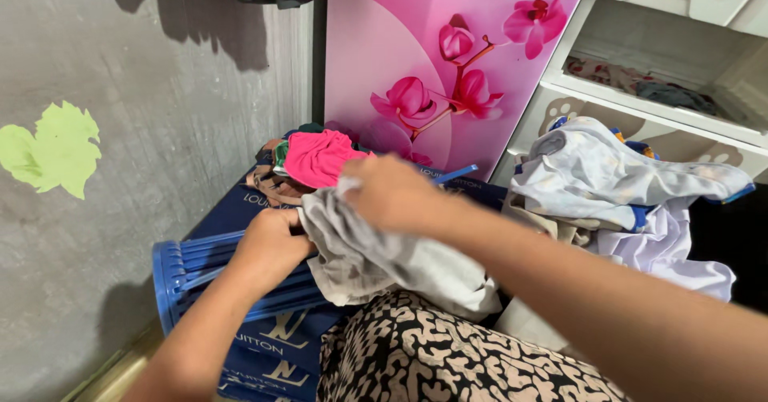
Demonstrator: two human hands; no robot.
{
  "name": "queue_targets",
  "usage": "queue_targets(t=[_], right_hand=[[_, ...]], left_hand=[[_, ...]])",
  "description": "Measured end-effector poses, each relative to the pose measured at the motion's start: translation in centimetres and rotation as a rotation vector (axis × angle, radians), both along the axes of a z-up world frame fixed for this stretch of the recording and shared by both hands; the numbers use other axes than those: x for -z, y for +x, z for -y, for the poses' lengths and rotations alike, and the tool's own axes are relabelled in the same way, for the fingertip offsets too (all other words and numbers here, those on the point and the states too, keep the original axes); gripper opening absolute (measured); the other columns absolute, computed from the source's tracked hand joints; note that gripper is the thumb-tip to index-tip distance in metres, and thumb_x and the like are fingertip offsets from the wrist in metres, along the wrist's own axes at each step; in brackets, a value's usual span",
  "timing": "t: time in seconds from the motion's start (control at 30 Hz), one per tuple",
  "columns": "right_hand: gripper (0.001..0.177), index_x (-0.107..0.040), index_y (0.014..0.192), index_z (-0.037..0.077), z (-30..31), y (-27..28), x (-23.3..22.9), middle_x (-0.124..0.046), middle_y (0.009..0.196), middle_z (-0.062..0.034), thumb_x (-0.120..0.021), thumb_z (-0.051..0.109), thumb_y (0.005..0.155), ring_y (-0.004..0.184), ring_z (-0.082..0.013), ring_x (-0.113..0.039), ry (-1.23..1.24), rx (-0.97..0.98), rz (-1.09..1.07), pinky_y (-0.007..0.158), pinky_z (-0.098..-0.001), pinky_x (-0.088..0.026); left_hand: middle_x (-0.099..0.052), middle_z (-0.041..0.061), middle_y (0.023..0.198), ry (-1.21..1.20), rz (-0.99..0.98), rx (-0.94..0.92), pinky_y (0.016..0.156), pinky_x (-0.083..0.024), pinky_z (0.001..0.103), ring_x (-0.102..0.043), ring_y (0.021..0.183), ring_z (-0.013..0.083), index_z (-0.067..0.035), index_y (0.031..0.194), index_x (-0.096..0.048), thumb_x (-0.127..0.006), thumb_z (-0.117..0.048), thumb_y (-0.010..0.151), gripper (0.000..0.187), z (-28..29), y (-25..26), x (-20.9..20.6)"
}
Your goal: The person removes various items of clothing from a blue circular laundry hanger by hand and places them into an open plastic drawer.
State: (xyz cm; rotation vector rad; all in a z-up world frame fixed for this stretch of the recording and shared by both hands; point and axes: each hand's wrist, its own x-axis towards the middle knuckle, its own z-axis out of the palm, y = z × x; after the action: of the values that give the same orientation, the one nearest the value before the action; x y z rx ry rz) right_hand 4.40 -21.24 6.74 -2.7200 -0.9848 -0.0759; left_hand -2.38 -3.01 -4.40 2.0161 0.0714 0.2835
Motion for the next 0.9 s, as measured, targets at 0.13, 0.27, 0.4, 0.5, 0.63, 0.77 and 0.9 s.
queue_targets(t=[0.13,0.27,0.4,0.5,0.63,0.77,0.9], right_hand=[[0.044,-0.074,0.113,0.005,7.3,9.1,-4.5,-0.076,0.107,-0.0171,-0.077,0.037,0.084,0.099,-0.0308,-0.073,0.103,0.179,0.048,0.088,-0.0444,-0.056],[0.042,-0.078,0.121,0.02,22.1,15.2,-11.6,-0.073,0.122,-0.0043,-0.065,0.002,0.085,0.104,-0.023,-0.07,-0.156,0.139,0.469,0.094,-0.0355,-0.056],[0.037,-0.065,0.129,0.015,32.7,17.1,-17.2,-0.064,0.132,-0.011,-0.062,0.011,0.092,0.116,-0.0277,-0.064,0.552,0.589,0.183,0.101,-0.0441,-0.051],[0.039,-0.056,0.134,0.011,37.2,17.1,-19.0,-0.058,0.14,-0.0159,-0.059,0.017,0.096,0.125,-0.0312,-0.06,1.129,0.554,-0.062,0.107,-0.0506,-0.046],[0.046,-0.042,0.142,0.005,37.8,17.8,-19.4,-0.05,0.15,-0.0226,-0.056,0.025,0.102,0.137,-0.0358,-0.055,1.435,0.293,-0.359,0.115,-0.0592,-0.041],[0.048,-0.046,0.142,0.004,32.6,19.1,-19.2,-0.05,0.15,-0.0208,-0.056,0.026,0.1,0.137,-0.0364,-0.054,1.554,0.021,-0.591,0.114,-0.062,-0.04],[0.045,-0.05,0.139,0.004,25.9,19.8,-18.8,-0.054,0.143,-0.0204,-0.057,0.026,0.101,0.129,-0.0349,-0.057,1.527,0.001,-0.646,0.109,-0.0581,-0.042]], left_hand=[[-0.084,0.007,0.087,-0.034,0.044,0.0,0.075,-0.056,0.03,-0.072,0.076,0.0108,-0.002,0.1,-0.081,-0.075,-0.012,0.075,0.027,-0.1,-0.4,-0.6],[-0.083,0.004,0.086,-0.015,0.119,-0.017,0.073,-0.056,0.028,-0.072,0.077,0.008,-0.005,0.099,-0.08,-0.076,-0.017,0.074,0.029,-0.5,-0.5,-1.8],[-0.072,0.019,0.074,0.179,-0.11,-0.138,0.066,-0.048,0.039,-0.062,0.064,0.0229,-0.004,0.091,-0.081,-0.082,-0.036,0.08,0.033,-0.1,-0.3,-2.0],[-0.075,0.014,0.075,0.261,-0.119,-0.1,0.068,-0.053,0.037,-0.07,0.069,0.0236,-0.006,0.087,-0.081,-0.084,-0.039,0.074,0.036,0.3,0.4,-0.5],[-0.078,0.012,0.079,0.346,-0.275,0.034,0.072,-0.057,0.036,-0.075,0.074,0.0235,-0.007,0.092,-0.081,-0.089,-0.039,0.068,0.041,1.0,1.4,1.6],[-0.079,0.014,0.092,0.491,-0.316,0.072,0.082,-0.059,0.036,-0.077,0.087,0.0264,-0.011,0.102,-0.08,-0.086,-0.041,0.069,0.045,2.1,1.2,0.4],[-0.064,0.006,0.133,0.771,-0.304,-0.015,0.109,-0.043,0.046,-0.052,0.131,0.0264,-0.022,0.125,-0.069,-0.087,-0.046,0.071,0.062,2.7,-0.2,-2.2]])
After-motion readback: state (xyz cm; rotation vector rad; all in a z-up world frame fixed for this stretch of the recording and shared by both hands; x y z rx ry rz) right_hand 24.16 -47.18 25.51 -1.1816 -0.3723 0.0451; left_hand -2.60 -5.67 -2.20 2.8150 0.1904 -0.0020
